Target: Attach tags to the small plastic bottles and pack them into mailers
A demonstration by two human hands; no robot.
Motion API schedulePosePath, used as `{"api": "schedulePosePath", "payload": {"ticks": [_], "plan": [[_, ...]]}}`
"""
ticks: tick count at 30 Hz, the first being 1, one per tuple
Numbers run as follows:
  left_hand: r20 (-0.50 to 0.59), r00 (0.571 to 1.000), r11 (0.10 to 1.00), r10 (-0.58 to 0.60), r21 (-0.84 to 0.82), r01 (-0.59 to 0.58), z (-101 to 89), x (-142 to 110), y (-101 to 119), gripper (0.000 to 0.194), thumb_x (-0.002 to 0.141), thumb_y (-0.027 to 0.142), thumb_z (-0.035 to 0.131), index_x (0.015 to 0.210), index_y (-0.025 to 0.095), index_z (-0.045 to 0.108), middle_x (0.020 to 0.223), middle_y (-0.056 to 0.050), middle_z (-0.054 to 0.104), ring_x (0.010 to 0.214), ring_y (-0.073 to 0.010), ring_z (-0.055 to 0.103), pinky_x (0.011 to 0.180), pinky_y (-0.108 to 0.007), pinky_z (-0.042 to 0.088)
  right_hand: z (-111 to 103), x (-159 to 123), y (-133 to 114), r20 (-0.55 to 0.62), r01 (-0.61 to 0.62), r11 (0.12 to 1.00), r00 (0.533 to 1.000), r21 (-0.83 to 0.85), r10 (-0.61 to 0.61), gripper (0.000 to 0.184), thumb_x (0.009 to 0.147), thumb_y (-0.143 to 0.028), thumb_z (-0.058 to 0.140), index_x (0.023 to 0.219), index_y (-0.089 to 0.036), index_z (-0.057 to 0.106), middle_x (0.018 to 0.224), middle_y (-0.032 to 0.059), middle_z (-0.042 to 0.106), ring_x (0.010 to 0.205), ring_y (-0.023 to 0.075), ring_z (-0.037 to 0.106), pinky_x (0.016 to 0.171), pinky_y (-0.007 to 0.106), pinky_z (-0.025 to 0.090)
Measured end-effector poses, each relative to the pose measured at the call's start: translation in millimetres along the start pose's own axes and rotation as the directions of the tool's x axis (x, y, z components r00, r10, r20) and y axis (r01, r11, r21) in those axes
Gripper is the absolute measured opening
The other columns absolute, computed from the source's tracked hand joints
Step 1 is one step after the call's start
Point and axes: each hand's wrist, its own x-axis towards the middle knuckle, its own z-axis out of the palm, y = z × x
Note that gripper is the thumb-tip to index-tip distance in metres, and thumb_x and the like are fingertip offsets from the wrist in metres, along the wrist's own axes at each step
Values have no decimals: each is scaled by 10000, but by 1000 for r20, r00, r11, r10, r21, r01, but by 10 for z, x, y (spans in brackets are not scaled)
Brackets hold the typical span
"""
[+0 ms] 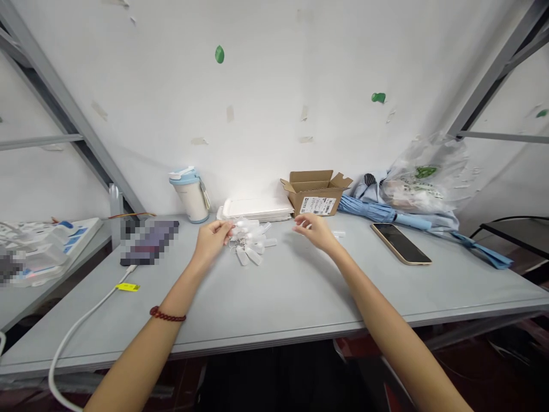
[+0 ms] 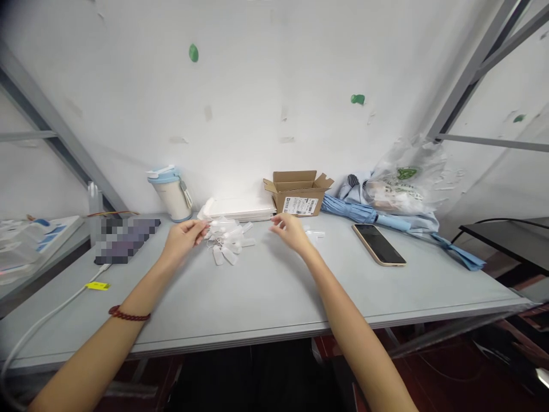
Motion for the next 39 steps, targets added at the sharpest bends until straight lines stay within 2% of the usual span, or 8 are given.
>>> {"api": "schedulePosePath", "payload": {"ticks": [3, 7, 12, 18, 27, 33, 36, 39], "plan": [[-62, 998, 999, -27, 19, 28, -97, 44, -20, 277, 694, 396, 613, 596, 139, 586, 498, 30, 506, 411, -55, 367, 413, -197, 263, -209, 44, 272, -60, -71, 936, 997, -346, 53, 239, 711, -13, 521, 873, -137, 645, 929, 86, 642, 810, 166, 576, 761, 271, 419], [-20, 996, 994, -86, 61, 87, -96, 44, -39, 273, 645, 399, 650, 647, 127, 626, 540, 9, 562, 414, -65, 397, 405, -205, 271, -350, 34, 449, -19, -161, 835, 984, -527, 178, 371, 699, 52, 450, 934, -132, 670, 1017, 103, 661, 953, 200, 574, 812, 261, 392], [-44, 994, 994, -101, 45, 103, -22, 19, -31, 287, 649, 369, 634, 794, 121, 628, 486, 56, 488, 388, -60, 363, 405, -202, 269, -331, 14, 479, 41, -180, 805, 969, -565, 245, 382, 717, 31, 470, 965, -168, 681, 1060, 84, 667, 995, 207, 572, 814, 252, 378], [-107, 991, 997, -75, 6, 76, -1, 4, 1, 253, 671, 344, 609, 798, 125, 595, 518, 55, 479, 401, -53, 362, 405, -191, 274, -271, 11, 505, 58, -205, 801, 957, -562, 285, 304, 779, -42, 485, 972, -176, 677, 1022, 91, 680, 968, 220, 584, 778, 272, 375], [-65, 998, 999, -19, 40, 21, 39, 15, -98, 278, 698, 367, 575, 838, 129, 606, 523, 50, 482, 437, -71, 393, 435, -197, 289, -171, 28, 503, 73, -187, 812, 960, -553, 271, 340, 771, -29, 456, 1026, -171, 629, 1012, 94, 670, 983, 219, 564, 762, 273, 369], [-40, 999, 998, 25, 62, -23, 67, -10, -102, 302, 694, 405, 569, 846, 147, 611, 531, 46, 496, 453, -87, 414, 458, -211, 306, -157, 46, 476, -22, -118, 912, 993, -393, 118, 307, 778, -46, 421, 1027, -134, 577, 983, 113, 611, 920, 192, 546, 766, 267, 388], [-5, 998, 994, 69, 81, -69, 89, -30, -93, 321, 696, 422, 571, 857, 148, 619, 532, 46, 495, 470, -93, 432, 470, -210, 314, -145, 52, 363, -71, -98, 982, 994, -164, 87, 229, 822, -122, 389, 978, -145, 556, 941, 85, 597, 800, 156, 563, 739, 271, 414], [45, 993, 989, 110, 96, -114, 126, -69, -69, 313, 692, 422, 582, 830, 145, 624, 529, 45, 497, 478, -93, 444, 476, -209, 324, -70, 24, 164, -10, -100, 989, 995, 109, 101, 193, 842, -215, 392, 976, -160, 520, 843, 38, 584, 658, 123, 554, 659, 264, 432]]}}
